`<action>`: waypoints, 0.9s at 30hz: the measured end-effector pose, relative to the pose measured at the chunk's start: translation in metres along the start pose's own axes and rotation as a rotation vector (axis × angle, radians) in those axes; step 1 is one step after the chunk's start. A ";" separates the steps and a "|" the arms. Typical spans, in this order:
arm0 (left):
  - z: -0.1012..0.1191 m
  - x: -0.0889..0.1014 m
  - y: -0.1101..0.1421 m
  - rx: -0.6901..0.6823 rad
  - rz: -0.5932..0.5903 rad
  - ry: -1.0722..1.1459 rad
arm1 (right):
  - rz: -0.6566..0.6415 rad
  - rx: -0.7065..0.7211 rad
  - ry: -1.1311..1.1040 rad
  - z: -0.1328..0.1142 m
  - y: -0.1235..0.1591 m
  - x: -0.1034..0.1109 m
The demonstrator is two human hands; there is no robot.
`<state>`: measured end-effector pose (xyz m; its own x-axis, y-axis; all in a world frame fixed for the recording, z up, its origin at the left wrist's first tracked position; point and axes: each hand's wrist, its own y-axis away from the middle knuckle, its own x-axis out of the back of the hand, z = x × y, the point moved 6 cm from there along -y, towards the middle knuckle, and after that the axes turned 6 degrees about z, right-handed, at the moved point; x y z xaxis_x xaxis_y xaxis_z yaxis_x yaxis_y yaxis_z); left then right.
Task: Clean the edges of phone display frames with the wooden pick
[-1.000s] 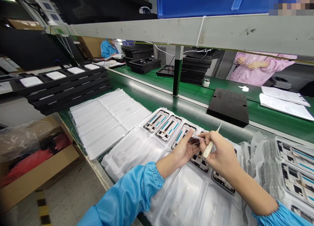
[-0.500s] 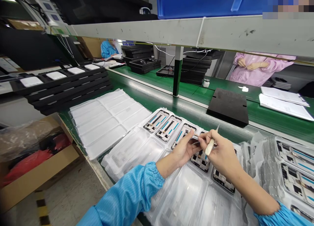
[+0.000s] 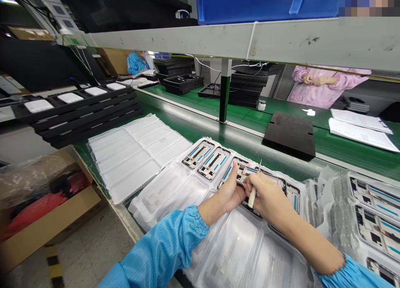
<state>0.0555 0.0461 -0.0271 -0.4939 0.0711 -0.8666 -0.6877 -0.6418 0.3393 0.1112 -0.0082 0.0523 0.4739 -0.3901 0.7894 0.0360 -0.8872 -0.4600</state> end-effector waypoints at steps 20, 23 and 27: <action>0.004 0.005 -0.001 0.111 0.086 0.200 | 0.124 -0.165 -0.066 -0.005 -0.007 0.021; 0.005 0.007 -0.001 0.105 0.117 0.216 | 0.097 -0.172 -0.124 -0.005 -0.008 0.019; 0.005 0.006 0.001 0.110 0.123 0.216 | 0.045 -0.156 -0.163 -0.002 -0.005 0.013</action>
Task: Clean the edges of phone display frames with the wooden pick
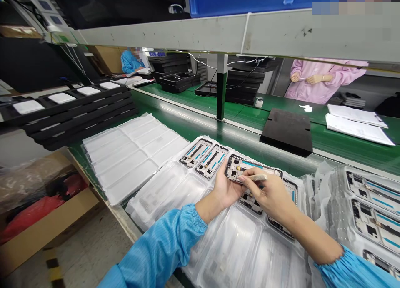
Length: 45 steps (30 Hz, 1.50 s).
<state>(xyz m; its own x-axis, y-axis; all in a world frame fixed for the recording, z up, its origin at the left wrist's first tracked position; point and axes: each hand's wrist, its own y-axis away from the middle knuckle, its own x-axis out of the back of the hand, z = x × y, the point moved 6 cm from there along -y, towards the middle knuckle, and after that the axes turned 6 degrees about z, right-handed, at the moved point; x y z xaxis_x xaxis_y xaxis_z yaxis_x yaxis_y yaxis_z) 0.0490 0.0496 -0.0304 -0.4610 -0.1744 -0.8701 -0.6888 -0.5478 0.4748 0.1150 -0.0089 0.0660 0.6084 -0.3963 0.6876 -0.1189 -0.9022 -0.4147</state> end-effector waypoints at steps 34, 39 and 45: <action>0.000 0.000 0.003 0.010 0.020 0.029 | 0.018 0.392 0.120 -0.019 0.007 -0.003; 0.000 0.000 0.003 0.014 0.004 0.016 | 0.019 0.255 0.072 -0.012 0.005 -0.001; 0.001 -0.001 0.002 0.015 -0.023 -0.032 | 0.135 0.177 0.158 -0.008 0.003 0.008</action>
<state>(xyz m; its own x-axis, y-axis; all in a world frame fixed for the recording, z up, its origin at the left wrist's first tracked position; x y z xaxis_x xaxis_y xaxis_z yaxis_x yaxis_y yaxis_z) 0.0474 0.0490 -0.0283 -0.4628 -0.1357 -0.8760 -0.7074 -0.5390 0.4573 0.1129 -0.0161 0.0754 0.4646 -0.5449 0.6980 -0.0432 -0.8012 -0.5968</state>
